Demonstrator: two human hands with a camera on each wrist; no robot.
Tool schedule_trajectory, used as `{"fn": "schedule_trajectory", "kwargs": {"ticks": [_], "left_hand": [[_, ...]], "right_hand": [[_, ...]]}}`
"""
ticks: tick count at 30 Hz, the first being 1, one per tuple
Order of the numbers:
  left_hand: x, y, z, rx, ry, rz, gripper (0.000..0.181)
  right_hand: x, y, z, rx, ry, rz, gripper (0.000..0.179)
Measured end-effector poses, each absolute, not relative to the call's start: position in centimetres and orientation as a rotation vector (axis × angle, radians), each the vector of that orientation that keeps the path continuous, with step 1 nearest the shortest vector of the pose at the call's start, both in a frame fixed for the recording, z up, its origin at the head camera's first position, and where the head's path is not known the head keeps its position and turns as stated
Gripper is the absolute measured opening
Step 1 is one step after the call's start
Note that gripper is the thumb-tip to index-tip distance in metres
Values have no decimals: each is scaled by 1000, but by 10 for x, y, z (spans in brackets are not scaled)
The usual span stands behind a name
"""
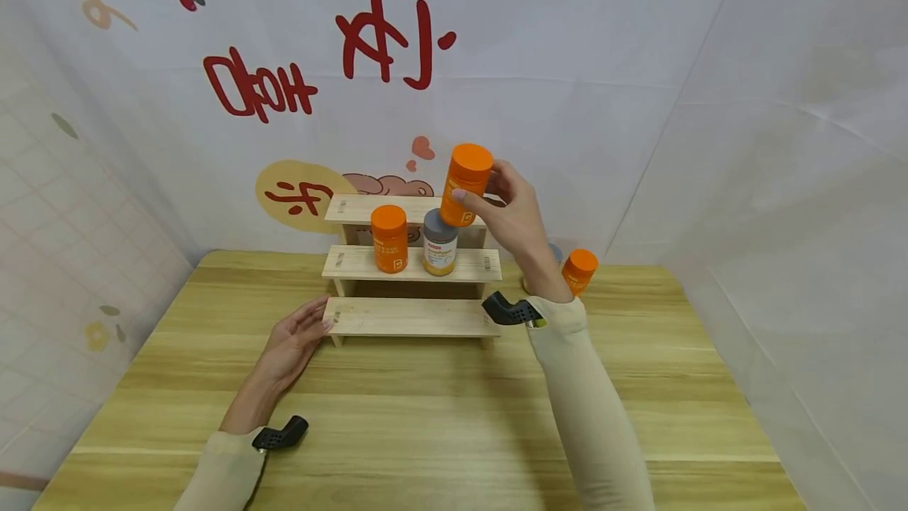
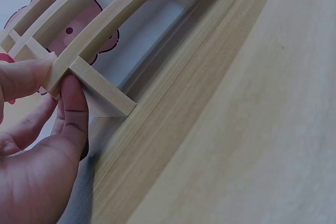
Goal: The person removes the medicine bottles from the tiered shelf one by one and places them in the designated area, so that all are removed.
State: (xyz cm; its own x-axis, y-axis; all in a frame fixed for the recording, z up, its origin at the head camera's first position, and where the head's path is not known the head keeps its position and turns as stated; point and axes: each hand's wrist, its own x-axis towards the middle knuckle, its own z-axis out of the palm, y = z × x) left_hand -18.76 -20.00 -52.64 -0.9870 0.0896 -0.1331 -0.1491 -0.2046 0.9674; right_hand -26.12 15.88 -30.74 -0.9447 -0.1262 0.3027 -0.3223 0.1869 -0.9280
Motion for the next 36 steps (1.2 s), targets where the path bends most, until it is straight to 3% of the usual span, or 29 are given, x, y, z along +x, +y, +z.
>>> {"fn": "schedule_trajectory", "kwargs": {"ticks": [36], "left_hand": [[-190,-199,-525,-67,1863,2343,68]], "right_hand": [[-242,218,-356,348,-2294,1878,55]]}}
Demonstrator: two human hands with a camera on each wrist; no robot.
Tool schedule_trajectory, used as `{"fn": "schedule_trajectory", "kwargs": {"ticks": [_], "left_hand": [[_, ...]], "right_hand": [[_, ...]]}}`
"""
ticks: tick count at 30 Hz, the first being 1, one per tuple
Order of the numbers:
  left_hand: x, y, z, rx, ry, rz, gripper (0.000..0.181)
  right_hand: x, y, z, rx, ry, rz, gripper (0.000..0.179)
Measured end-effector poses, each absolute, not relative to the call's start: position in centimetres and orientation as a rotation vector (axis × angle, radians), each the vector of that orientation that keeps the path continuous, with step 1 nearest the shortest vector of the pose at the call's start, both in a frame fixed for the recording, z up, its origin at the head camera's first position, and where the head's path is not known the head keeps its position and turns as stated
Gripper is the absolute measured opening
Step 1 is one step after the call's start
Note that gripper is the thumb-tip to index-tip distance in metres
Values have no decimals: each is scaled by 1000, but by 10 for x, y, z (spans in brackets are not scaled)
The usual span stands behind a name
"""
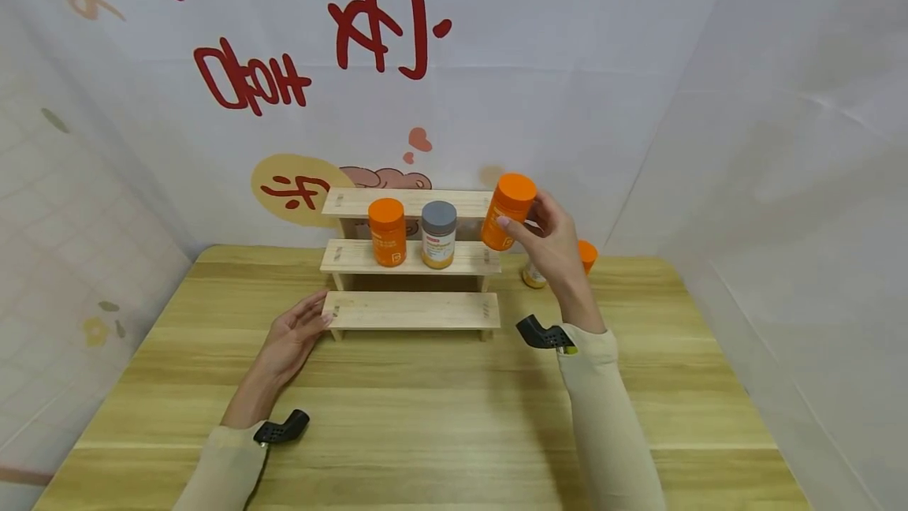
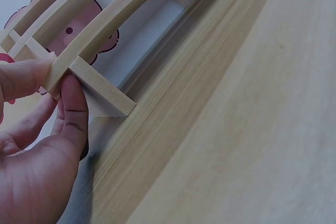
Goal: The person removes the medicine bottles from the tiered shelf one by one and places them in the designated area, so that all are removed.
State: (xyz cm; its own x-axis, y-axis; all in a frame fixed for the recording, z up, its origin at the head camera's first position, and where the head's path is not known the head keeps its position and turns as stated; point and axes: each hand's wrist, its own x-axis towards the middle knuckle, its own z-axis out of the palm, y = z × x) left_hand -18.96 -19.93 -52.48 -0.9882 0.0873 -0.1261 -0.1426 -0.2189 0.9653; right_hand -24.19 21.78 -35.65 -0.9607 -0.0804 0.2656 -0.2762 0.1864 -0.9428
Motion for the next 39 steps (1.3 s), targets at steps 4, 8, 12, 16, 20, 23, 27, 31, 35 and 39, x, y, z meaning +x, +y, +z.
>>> {"fn": "schedule_trajectory", "kwargs": {"ticks": [4,8,12,16,20,23,27,31,35,39], "left_hand": [[-190,-199,-524,-96,1857,2337,67],[-191,-200,-523,-80,1860,2325,68],[-191,-199,-523,-76,1858,2329,69],[-192,-199,-523,-88,1856,2333,69],[-191,-199,-522,-94,1855,2327,69],[-191,-199,-522,-93,1850,2327,69],[-192,-198,-522,-79,1843,2329,69],[-191,-198,-523,-54,1842,2336,70],[-190,-200,-524,-53,1846,2342,69],[-190,-200,-525,-79,1846,2336,68]], "right_hand": [[-240,222,-363,328,-2323,1866,57],[-237,227,-370,305,-2332,1867,58],[-236,232,-376,303,-2327,1866,57],[-234,236,-382,317,-2308,1883,58],[-233,242,-390,308,-2308,1893,58],[-232,247,-396,295,-2316,1887,57],[-229,255,-405,273,-2331,1878,56],[-227,262,-414,245,-2342,1870,55],[-224,266,-423,219,-2357,1879,54],[-221,271,-430,209,-2372,1886,52]]}}
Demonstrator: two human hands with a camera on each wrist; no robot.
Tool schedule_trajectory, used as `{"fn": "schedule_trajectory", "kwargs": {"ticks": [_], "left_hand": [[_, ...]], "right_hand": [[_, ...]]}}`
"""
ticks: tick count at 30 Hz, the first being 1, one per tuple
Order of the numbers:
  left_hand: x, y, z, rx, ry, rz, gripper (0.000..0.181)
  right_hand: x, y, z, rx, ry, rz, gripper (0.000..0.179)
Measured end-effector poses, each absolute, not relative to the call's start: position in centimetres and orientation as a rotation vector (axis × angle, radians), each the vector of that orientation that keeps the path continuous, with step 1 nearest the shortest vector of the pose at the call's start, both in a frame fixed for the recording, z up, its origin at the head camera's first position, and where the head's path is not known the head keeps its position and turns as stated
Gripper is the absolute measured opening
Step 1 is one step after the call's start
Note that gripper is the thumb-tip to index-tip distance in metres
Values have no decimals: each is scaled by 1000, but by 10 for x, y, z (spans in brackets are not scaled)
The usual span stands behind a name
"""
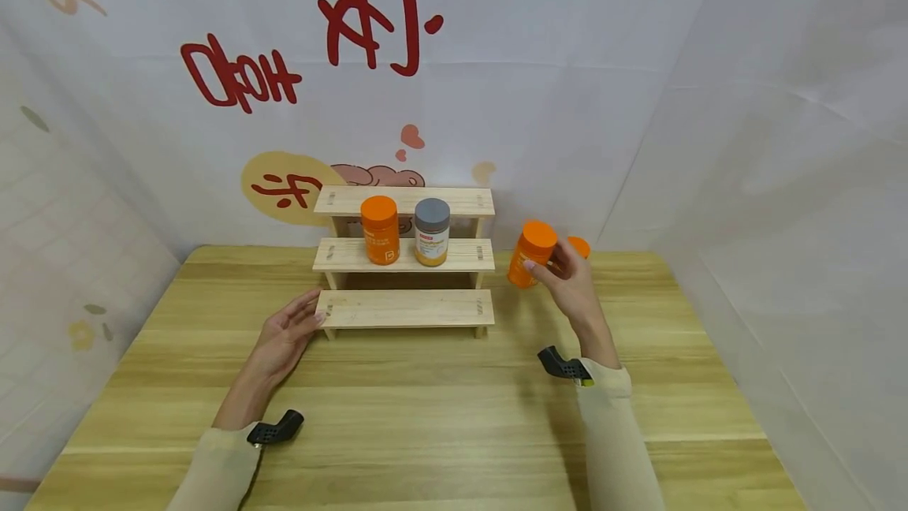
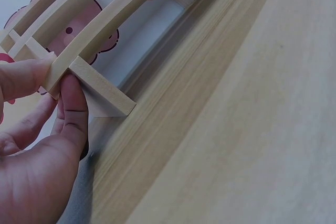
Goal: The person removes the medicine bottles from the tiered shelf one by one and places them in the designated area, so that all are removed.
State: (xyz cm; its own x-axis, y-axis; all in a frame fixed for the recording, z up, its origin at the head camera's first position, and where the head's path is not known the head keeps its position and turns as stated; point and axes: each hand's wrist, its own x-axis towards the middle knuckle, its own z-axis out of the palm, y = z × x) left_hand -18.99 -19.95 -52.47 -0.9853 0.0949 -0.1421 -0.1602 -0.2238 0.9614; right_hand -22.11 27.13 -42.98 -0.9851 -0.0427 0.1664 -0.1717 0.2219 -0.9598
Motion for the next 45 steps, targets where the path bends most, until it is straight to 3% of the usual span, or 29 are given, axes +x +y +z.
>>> {"fn": "schedule_trajectory", "kwargs": {"ticks": [24,45], "left_hand": [[-189,-200,-522,-81,1864,2306,69],[-190,-199,-521,-80,1853,2326,70]], "right_hand": [[-215,303,-480,89,-2541,1800,66],[-219,323,-505,137,-2591,1768,63]]}}
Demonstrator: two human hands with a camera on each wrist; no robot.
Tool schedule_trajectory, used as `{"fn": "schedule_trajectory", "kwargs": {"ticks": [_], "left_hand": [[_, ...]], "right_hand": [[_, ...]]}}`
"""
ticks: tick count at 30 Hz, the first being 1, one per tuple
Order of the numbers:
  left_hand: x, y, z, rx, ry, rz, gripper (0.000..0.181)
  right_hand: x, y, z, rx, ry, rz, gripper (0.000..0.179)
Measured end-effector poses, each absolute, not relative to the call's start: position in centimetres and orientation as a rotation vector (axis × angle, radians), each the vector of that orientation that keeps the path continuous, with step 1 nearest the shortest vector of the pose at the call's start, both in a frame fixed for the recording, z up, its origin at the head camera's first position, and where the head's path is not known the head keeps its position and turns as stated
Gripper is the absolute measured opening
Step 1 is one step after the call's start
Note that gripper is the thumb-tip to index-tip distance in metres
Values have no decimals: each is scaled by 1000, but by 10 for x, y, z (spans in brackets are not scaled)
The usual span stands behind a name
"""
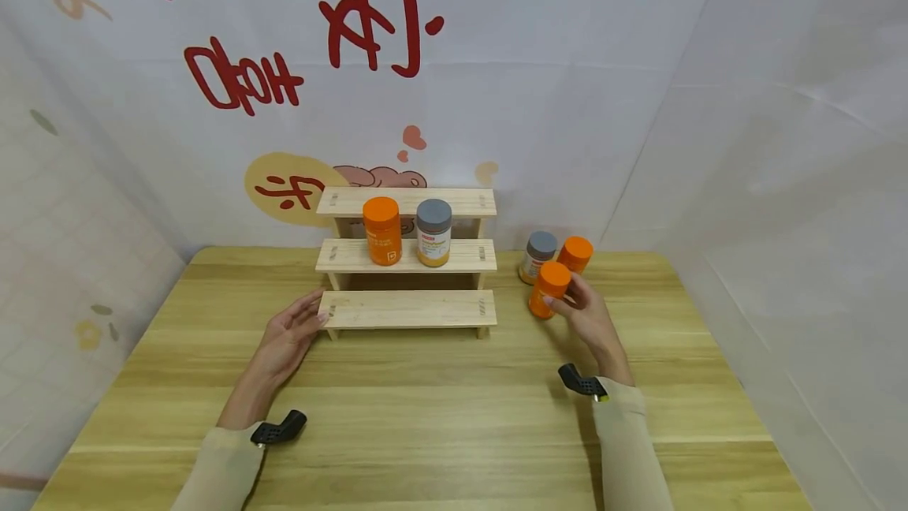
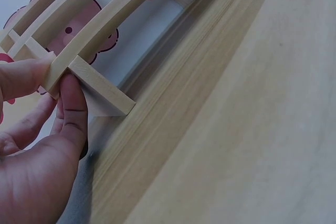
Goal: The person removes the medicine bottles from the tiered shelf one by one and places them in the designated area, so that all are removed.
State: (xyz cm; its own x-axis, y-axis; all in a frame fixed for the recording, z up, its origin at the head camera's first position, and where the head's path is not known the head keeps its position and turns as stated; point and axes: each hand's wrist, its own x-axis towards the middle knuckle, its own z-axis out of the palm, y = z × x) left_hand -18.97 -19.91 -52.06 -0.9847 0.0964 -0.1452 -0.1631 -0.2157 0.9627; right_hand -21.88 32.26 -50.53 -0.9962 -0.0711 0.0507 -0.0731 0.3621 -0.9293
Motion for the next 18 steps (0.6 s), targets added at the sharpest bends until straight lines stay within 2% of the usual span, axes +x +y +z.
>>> {"fn": "schedule_trajectory", "kwargs": {"ticks": [18], "left_hand": [[-189,-200,-525,-62,1843,2342,71]], "right_hand": [[-217,324,-506,126,-2623,1823,67]]}}
